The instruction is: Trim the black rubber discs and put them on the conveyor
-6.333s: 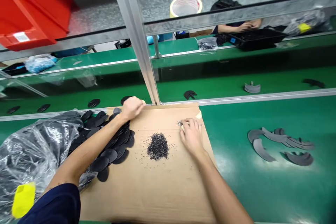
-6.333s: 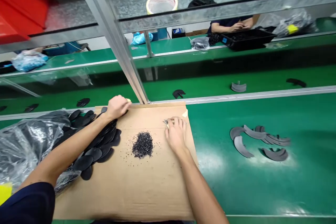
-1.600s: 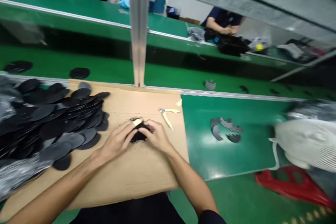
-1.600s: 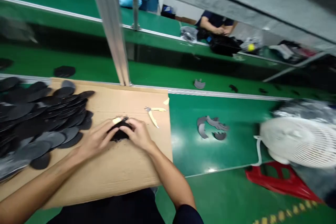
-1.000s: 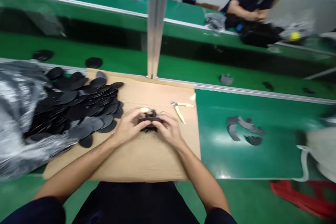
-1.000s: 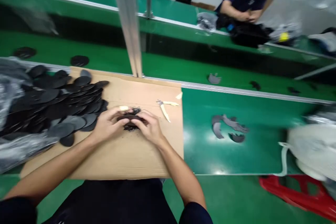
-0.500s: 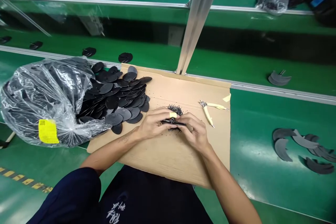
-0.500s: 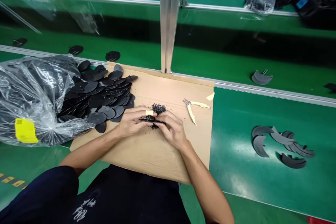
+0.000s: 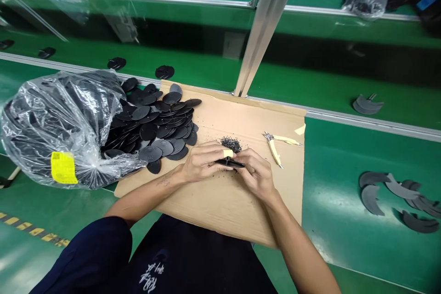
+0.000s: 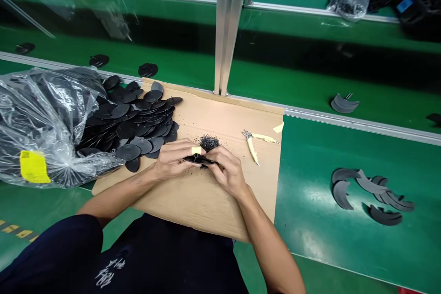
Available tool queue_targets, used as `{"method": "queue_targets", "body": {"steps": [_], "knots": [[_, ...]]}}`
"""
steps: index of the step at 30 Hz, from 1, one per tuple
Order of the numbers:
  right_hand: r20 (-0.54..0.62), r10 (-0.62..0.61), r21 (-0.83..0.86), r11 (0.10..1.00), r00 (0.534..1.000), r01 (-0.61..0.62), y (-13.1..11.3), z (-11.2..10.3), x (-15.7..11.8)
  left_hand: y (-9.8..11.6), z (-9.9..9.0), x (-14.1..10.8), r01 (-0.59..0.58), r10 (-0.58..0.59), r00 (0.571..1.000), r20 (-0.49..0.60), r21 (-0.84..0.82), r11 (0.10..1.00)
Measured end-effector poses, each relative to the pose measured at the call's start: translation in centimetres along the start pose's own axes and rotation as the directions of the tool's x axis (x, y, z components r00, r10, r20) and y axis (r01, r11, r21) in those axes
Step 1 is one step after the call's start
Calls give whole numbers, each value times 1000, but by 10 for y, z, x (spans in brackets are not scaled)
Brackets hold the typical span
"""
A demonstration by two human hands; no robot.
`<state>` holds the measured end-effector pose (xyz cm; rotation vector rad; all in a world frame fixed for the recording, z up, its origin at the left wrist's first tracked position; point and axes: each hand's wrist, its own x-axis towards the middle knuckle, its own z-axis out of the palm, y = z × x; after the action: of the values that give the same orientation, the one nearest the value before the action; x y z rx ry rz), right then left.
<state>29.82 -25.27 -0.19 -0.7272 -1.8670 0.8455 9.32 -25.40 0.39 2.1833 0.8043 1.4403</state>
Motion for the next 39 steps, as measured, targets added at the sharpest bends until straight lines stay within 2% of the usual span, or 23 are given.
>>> {"method": "queue_targets", "body": {"steps": [4,12,18,24,29,35,39], "knots": [[7,5,-4,1000,1000,-5,0,-1,1,2,0,1,18,-18,1000,14,6,1000],[24,33,25,999,999,-34,0,-1,-1,5,3,1,9,-9,999,-53,-13,1000],[17,7,26,1000,1000,-7,1,-3,0,4,2,2,39,-38,999,17,-21,999],[27,0,31,1000,1000,0,1,-3,1,7,4,1,21,-23,998,-55,-25,999],[12,-15,13,1000,1000,15,2,-4,1,8,3,2,38,-38,999,17,10,999],[25,-46,26,999,999,45,0,-5,2,7,7,-2,-1,-1,996,-89,-26,1000],[18,-56,39,998,998,56,-2,-4,3,7,8,-3,12,-14,997,-78,-25,1000]]}}
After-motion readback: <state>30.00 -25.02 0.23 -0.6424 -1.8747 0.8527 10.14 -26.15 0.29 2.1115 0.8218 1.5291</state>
